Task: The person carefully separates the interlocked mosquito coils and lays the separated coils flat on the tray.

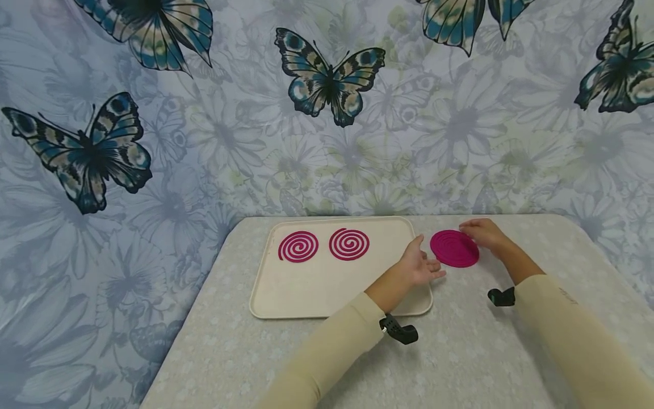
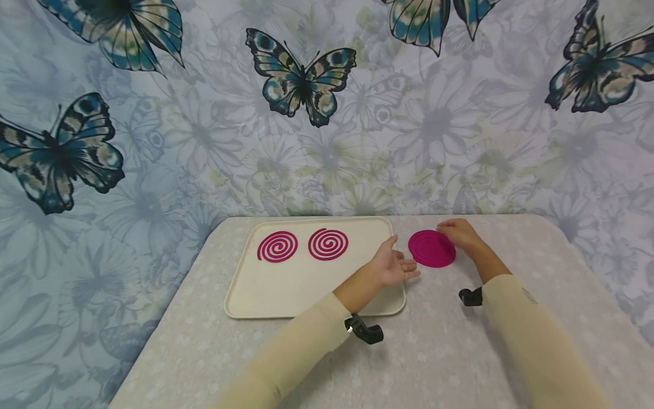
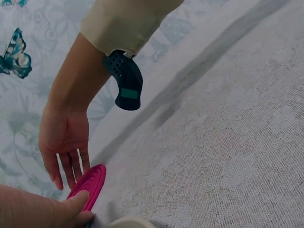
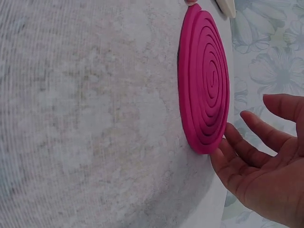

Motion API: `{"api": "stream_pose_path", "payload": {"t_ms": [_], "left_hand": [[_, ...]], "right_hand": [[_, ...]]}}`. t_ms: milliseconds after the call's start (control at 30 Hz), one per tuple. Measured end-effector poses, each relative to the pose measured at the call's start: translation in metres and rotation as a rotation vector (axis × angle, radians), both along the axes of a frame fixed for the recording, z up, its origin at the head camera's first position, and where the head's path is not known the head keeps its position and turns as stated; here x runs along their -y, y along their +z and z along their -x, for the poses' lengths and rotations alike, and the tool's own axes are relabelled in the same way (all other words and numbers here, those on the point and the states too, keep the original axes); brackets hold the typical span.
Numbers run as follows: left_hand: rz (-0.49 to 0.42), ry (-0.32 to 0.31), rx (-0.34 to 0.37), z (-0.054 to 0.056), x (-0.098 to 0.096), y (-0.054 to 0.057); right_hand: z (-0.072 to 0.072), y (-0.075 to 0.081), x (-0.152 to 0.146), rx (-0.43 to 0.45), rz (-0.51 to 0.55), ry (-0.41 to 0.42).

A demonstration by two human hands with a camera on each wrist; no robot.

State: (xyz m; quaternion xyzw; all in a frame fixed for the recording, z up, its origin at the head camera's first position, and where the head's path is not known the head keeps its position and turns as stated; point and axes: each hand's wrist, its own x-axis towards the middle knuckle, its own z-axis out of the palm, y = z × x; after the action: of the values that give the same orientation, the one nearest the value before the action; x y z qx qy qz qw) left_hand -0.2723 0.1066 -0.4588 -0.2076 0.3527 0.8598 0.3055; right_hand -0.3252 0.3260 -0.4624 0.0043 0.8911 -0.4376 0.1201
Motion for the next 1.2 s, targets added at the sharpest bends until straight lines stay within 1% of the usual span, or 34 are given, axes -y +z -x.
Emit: {"api": "stream_pose_path", "payload": {"t_ms": [67,167,300,400,500,633,800,867,1033,1200], "left_hand": [[0.006,0.009,0.001,0.001,0.0,0.001],[0.008,0.015,0.009,0.003,-0.001,0.001],[0.015,0.016,0.012,0.002,-0.001,0.002],[0.026,0.018,0.01,0.001,-0.002,0.001],[0.033,0.018,0.01,0.0,-0.002,0.001],[0.041,0.006,-0.007,-0.001,0.0,0.0],[0.075,-0.016,-0.075,-0.006,0.003,-0.003],[0.09,-0.025,-0.104,-0.009,0.005,-0.003],[0.133,-0.008,-0.189,-0.018,0.011,-0.002],[0.179,0.006,-0.311,-0.025,0.027,0.0]], "right_hand": [[0.001,0.0,0.001,-0.007,-0.009,-0.014],[0.001,-0.001,-0.001,-0.011,-0.008,-0.057],[0.0,-0.004,-0.011,-0.008,0.006,-0.115],[-0.002,-0.005,-0.018,0.021,0.043,-0.126],[-0.006,-0.005,-0.021,0.046,0.102,-0.122],[-0.011,-0.006,-0.021,0.033,0.159,-0.13],[-0.018,-0.006,-0.016,-0.019,0.176,-0.175],[-0.023,-0.003,-0.014,-0.047,0.194,-0.187],[-0.036,0.01,-0.009,-0.113,0.272,-0.197],[-0.051,0.029,0.002,-0.119,0.366,-0.199]]}}
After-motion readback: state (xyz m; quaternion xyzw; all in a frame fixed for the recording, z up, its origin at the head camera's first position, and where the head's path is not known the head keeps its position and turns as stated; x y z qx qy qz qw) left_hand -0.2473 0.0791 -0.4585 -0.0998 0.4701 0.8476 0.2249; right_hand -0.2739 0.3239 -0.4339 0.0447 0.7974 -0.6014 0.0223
